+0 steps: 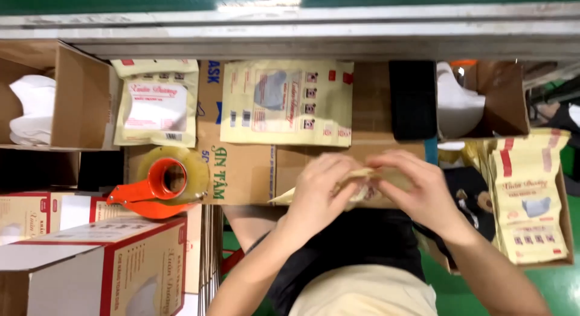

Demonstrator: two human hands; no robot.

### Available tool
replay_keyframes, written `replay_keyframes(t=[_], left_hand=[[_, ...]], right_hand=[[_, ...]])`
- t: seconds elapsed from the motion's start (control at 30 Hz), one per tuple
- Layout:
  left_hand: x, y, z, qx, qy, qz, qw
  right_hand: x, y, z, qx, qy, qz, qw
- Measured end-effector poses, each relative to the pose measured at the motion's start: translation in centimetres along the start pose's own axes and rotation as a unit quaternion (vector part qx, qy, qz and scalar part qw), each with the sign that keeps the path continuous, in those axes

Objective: Packing face masks into plastic bags and then into cardboard boxes on a production line.

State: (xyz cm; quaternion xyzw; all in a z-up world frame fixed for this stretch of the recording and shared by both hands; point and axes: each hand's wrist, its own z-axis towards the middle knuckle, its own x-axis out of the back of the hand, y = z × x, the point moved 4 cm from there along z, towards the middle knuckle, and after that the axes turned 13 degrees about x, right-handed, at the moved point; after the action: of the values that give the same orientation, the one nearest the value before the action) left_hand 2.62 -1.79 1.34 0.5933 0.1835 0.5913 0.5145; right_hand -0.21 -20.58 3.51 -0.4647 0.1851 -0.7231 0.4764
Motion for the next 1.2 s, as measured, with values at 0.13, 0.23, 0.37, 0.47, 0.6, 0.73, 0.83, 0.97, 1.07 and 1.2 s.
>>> replay_keyframes(t=[0.13, 0.23, 0.37, 0.47, 0.6, 0.73, 0.83, 0.97, 1.07, 1.2], left_hand=[[2.4, 1.9, 0.3, 0.025, 0.003, 0.005, 1.000], [3.0, 2.3, -0.1, 0.037, -0.005, 0.013, 0.999], [3.4, 2.2, -0.5, 0.031, -0.004, 0.011, 0.999], [4.7, 1.5, -0.7, 0.057, 0.008, -0.029, 0.998], [5.3, 0.2, -1.2, 0.072, 0.001, -0.085, 0.994], [6.1, -0.2, -0.8, 0.042, 0.040, 0.068, 0.996], [7.1, -8.7, -0.9, 0.180, 0.019, 0.040, 0.983], [16.8, -17.3, 2.3, 0.292, 0.127, 0.085, 0.944], [24.0, -24.6, 3.5, 0.311, 0.168, 0.141, 0.925], [28.5, -28.3, 4.1, 0.368, 0.156, 0.288, 0.870]], right_hand=[[-1.8, 2.1, -1.2, -0.033, -0.077, 0.034, 0.996], [-2.6, 1.7, -0.6, -0.024, -0.107, 0.060, 0.992], [-2.9, 1.7, 0.0, 0.013, -0.114, 0.071, 0.991], [-2.1, 2.9, -0.1, 0.048, -0.113, 0.037, 0.992], [-0.7, 4.5, -0.8, 0.029, -0.110, -0.010, 0.993], [0.0, 5.8, -1.2, -0.023, -0.090, 0.019, 0.996], [-0.3, 3.8, -0.1, 0.014, -0.055, -0.020, 0.998], [0.1, 3.7, -0.9, -0.019, 0.013, -0.003, 1.000], [-0.1, 6.2, -2.7, -0.053, 0.026, 0.006, 0.998], [-1.1, 8.8, -5.0, -0.081, 0.033, 0.060, 0.994]])
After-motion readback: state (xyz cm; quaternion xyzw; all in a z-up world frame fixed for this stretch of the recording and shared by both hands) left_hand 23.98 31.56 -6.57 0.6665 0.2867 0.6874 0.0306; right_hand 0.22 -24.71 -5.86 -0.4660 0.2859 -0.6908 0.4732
